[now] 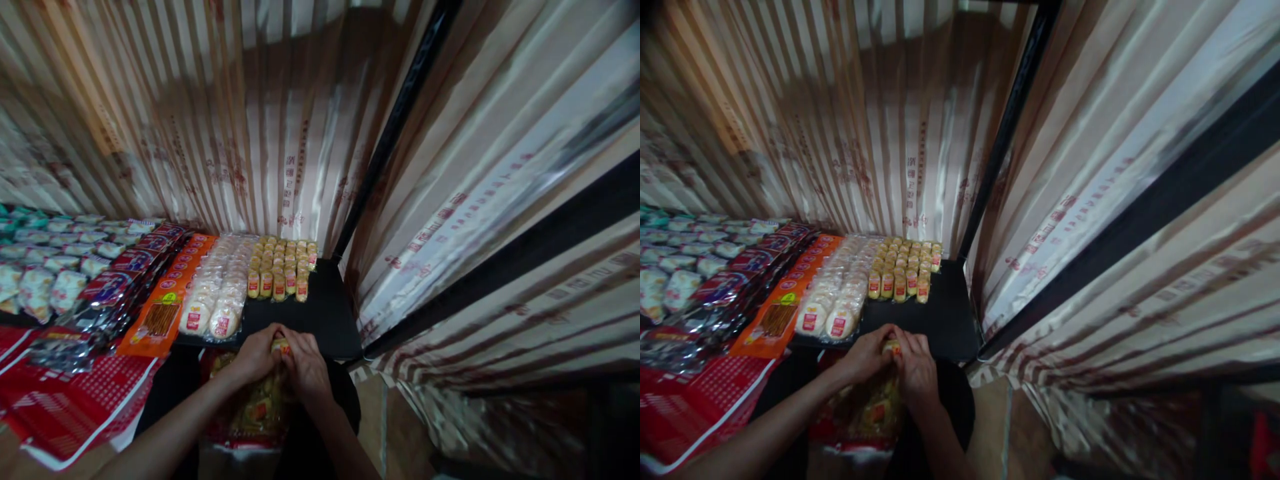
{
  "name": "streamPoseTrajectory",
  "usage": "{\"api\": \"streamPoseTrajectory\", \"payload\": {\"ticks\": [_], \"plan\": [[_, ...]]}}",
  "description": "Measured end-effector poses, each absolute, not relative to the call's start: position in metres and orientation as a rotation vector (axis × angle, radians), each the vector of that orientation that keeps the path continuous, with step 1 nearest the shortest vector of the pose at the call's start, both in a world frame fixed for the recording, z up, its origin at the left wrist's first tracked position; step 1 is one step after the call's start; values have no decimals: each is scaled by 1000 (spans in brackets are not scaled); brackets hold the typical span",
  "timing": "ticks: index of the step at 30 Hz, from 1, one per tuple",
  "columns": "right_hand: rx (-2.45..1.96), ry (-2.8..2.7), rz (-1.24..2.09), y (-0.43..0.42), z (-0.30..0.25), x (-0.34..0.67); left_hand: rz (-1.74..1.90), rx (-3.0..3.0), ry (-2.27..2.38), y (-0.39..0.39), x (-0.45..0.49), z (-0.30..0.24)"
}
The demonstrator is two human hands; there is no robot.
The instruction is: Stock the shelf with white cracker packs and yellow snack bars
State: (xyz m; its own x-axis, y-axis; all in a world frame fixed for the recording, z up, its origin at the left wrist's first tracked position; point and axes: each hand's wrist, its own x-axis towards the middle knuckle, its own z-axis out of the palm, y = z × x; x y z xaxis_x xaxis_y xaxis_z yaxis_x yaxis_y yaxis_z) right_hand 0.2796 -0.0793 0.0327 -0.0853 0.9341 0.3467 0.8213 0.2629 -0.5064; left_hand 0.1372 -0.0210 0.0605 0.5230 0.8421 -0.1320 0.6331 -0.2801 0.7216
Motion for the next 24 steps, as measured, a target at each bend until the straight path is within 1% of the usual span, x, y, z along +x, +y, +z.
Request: {"api": "streamPoseTrajectory", "payload": {"ticks": [4,7,11,16,19,24], "plan": [[-1613,-1836,291,-67,32,298,287,2102,1072,4,159,69],[-1669,-1706,266,-57,26,316,330,2147,1051,22,182,70],[-1769,-1409,264,-36,11,340,470,2126,1078,40,219,73],[-1836,-1049,288,-3,-7,363,753,1983,1194,42,261,73],[-1786,-960,351,17,-15,374,808,1931,1272,39,281,60],[-1752,-981,381,48,-25,392,741,1813,1342,50,315,15]]}}
